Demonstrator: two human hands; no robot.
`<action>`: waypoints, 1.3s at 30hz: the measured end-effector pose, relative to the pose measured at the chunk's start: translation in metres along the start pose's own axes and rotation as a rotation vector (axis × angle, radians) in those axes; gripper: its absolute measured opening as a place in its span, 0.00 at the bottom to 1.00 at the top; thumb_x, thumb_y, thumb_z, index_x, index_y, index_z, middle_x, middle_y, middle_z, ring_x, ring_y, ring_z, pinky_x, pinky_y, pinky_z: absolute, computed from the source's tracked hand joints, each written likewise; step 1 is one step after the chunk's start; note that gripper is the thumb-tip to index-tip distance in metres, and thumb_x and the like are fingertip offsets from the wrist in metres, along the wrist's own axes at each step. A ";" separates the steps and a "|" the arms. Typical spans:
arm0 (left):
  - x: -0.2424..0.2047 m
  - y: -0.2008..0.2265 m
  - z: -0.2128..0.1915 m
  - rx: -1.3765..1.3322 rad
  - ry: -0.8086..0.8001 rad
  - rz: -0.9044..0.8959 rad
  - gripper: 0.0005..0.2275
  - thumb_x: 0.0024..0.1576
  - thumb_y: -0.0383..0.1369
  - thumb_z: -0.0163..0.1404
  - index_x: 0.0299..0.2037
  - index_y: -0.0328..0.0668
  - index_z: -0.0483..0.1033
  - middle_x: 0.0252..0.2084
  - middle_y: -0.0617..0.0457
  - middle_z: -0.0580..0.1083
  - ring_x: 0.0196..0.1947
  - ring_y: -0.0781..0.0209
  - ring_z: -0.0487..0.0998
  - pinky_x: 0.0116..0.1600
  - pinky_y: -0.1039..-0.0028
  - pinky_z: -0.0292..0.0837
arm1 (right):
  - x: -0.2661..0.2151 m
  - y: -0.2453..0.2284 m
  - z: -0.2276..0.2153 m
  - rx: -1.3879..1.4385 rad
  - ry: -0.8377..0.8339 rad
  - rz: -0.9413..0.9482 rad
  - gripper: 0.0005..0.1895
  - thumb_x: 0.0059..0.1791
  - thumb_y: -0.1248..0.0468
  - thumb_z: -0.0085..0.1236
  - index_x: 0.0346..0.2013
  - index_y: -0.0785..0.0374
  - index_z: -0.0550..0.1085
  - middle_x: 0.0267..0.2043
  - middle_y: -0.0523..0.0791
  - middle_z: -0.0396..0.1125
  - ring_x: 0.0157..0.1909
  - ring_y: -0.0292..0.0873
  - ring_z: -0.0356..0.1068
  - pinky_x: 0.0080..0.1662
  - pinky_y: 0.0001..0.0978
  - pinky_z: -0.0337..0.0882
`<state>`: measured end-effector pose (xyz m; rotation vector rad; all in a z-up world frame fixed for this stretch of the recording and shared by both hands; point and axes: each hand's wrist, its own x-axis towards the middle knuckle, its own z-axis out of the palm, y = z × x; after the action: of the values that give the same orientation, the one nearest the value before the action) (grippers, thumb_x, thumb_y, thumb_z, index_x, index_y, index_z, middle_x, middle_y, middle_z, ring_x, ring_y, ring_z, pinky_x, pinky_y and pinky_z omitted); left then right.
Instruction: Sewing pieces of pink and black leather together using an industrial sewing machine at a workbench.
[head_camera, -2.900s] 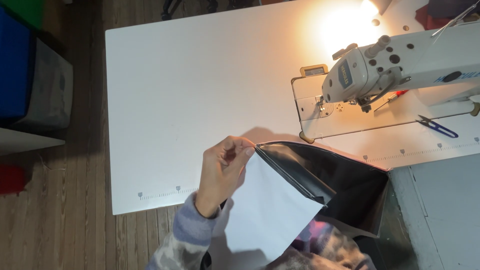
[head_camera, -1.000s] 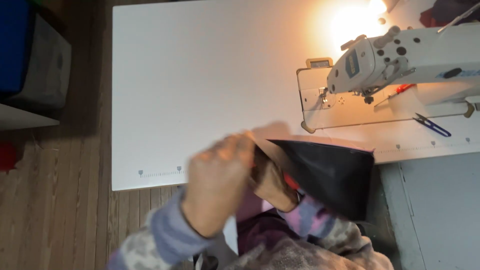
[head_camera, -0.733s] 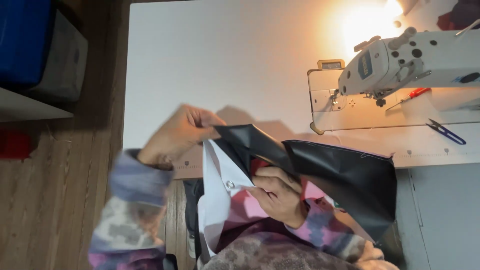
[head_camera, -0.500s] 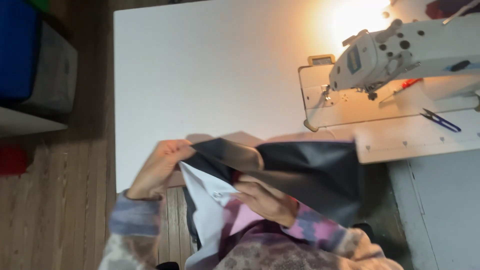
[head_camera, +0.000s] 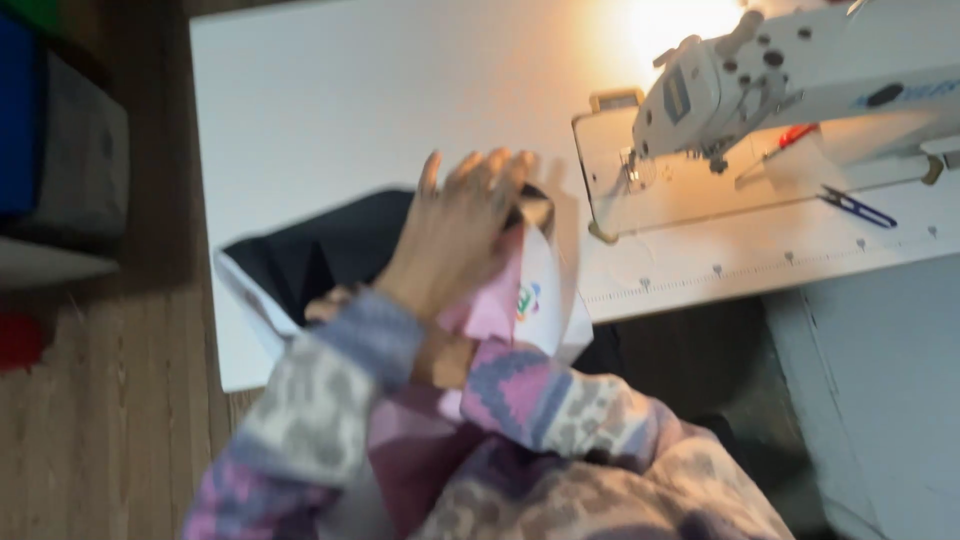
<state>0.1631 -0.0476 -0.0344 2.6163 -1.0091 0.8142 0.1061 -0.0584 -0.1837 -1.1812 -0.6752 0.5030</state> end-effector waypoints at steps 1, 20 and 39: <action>-0.006 -0.002 0.012 -0.011 -0.013 -0.016 0.42 0.35 0.46 0.59 0.66 0.41 0.66 0.61 0.43 0.72 0.57 0.42 0.76 0.61 0.47 0.60 | -0.013 0.004 0.007 0.013 0.000 0.019 0.19 0.54 0.63 0.52 0.59 0.59 0.68 0.60 0.44 0.66 0.63 0.45 0.66 0.66 0.38 0.67; -0.012 0.015 -0.068 0.026 0.084 -0.100 0.21 0.52 0.23 0.50 0.57 0.35 0.73 0.26 0.52 0.74 0.24 0.55 0.76 0.30 0.66 0.69 | -0.111 -0.131 -0.053 -1.571 1.044 -0.530 0.37 0.41 0.61 0.79 0.55 0.58 0.63 0.48 0.50 0.61 0.50 0.56 0.64 0.52 0.48 0.65; -0.055 0.077 -0.110 0.175 0.226 -0.112 0.20 0.48 0.27 0.57 0.52 0.36 0.85 0.21 0.57 0.60 0.22 0.63 0.64 0.34 0.69 0.67 | -0.126 -0.222 -0.010 -1.438 0.540 -0.495 0.19 0.46 0.68 0.67 0.50 0.73 0.76 0.30 0.44 0.69 0.29 0.41 0.70 0.33 0.32 0.70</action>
<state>0.0316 -0.0321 0.0253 2.6161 -0.7550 1.1852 0.0265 -0.2190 -0.0021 -2.2412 -0.7990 -0.8939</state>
